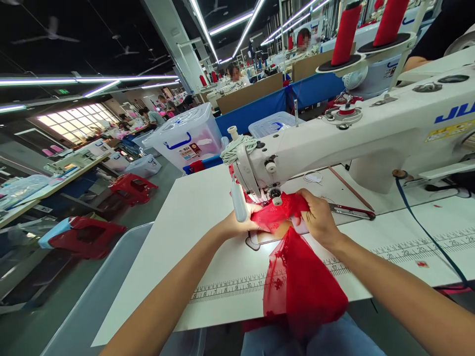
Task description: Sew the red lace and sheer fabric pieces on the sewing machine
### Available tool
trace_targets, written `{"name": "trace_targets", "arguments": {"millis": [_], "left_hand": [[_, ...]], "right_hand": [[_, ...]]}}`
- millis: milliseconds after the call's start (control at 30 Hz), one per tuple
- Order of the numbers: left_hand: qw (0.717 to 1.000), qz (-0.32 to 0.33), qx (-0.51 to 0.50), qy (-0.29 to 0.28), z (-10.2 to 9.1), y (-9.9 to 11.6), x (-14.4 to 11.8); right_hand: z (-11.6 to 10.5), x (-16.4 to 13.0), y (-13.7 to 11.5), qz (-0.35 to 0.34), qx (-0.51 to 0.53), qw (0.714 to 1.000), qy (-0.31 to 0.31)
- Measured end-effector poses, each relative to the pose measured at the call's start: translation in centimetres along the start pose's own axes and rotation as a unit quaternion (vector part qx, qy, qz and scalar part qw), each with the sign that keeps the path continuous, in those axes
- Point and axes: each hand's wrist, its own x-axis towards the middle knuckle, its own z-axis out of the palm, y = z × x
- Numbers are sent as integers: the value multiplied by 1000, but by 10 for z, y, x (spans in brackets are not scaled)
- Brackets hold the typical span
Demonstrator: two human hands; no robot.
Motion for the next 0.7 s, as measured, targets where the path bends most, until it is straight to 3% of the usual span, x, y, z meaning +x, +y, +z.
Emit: {"name": "trace_targets", "arguments": {"millis": [200, 433, 533, 700], "left_hand": [[999, 10, 25, 44, 7, -14, 1], [995, 38, 81, 41, 0, -7, 4], [988, 58, 130, 63, 8, -7, -5], [953, 122, 254, 114, 25, -17, -23]], "right_hand": [[-1, 2, -4, 50, 61, 997, 27], [-6, 6, -9, 49, 99, 994, 17], [-13, 10, -3, 19, 82, 996, -19], [-27, 13, 16, -43, -1, 987, -155]]}}
